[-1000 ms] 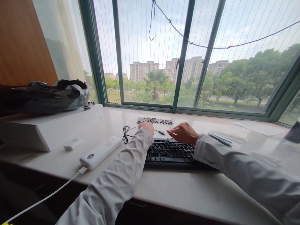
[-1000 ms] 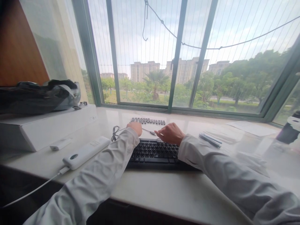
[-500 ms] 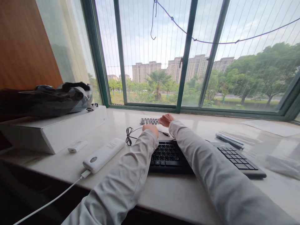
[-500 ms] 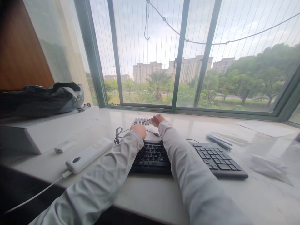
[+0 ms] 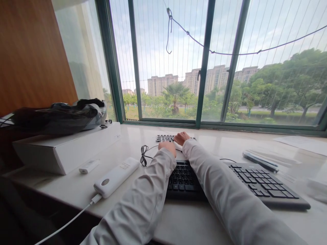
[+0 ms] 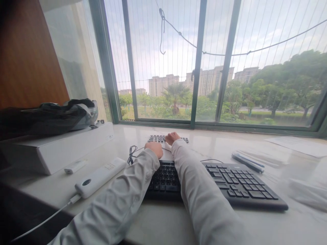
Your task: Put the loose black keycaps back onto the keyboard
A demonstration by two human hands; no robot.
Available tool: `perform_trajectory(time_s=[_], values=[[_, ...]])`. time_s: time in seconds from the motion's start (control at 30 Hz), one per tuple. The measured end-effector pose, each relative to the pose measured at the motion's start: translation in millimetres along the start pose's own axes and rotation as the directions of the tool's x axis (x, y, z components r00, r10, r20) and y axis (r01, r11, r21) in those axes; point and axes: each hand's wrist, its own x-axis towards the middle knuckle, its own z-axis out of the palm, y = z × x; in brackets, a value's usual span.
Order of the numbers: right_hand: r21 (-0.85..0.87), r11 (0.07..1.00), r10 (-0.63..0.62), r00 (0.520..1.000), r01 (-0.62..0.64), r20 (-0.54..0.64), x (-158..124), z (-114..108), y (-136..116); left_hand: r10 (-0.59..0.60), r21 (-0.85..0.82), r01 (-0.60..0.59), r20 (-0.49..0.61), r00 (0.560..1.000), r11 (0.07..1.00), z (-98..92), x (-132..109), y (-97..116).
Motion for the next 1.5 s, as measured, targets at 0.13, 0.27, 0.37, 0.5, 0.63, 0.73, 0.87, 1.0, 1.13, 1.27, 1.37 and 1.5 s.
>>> perform_trajectory(time_s=[0.13,0.27,0.37,0.5,0.63,0.73,0.87,1.0,1.13,1.27,1.37,1.5], values=[[0.004,1.0,0.009,0.999,-0.009,-0.05,-11.3,-6.9,6.6,-0.051,0.021,0.053,-0.066,0.996,0.998,-2.4,-1.5,2.5],[0.023,1.0,0.014,0.992,-0.011,-0.124,-33.7,-22.1,26.5,-0.022,-0.007,0.021,-0.131,0.991,1.0,-5.0,0.8,1.7],[0.037,0.999,0.023,0.982,-0.016,-0.187,-66.5,-29.6,39.6,0.041,-0.043,-0.05,-0.176,0.983,0.998,-6.1,3.8,1.7],[0.057,0.998,0.023,0.972,-0.01,-0.234,-128.1,-25.8,45.3,0.209,-0.129,-0.239,-0.211,0.955,0.962,-6.9,6.8,7.0],[0.104,0.994,0.067,0.963,-0.04,-0.263,-184.2,-23.6,40.4,0.446,-0.36,-0.469,-0.149,0.882,0.807,-5.2,8.0,14.0],[0.131,0.988,0.116,0.948,-0.08,-0.297,-208.9,-27.6,31.7,0.546,-0.476,-0.519,-0.093,0.833,0.71,-1.6,8.0,17.2],[0.182,0.983,0.099,0.921,-0.031,-0.377,-221.5,-23.6,21.0,0.628,-0.552,-0.544,-0.046,0.777,0.632,1.9,5.5,19.8],[0.153,0.985,-0.004,0.894,0.081,-0.447,-226.1,-11.1,17.9,0.677,-0.601,-0.533,0.017,0.736,0.595,3.4,1.2,23.5],[0.139,0.985,-0.009,0.846,0.098,-0.532,-231.1,-9.3,18.6,0.705,-0.606,-0.564,-0.007,0.709,0.561,-0.2,-4.9,27.8],[0.149,0.985,0.019,0.812,0.084,-0.584,-235.1,-13.5,17.6,0.663,-0.639,-0.462,0.102,0.742,0.615,-12.0,-13.8,28.3],[0.154,0.984,0.029,0.778,0.088,-0.628,-236.6,-15.1,15.2,0.673,-0.678,-0.414,0.163,0.721,0.607,-19.2,-17.0,26.0],[0.166,0.974,0.004,0.726,0.152,-0.688,-237.3,-15.0,11.8,0.699,-0.707,-0.399,0.187,0.69,0.584,-21.5,-14.3,21.6]])
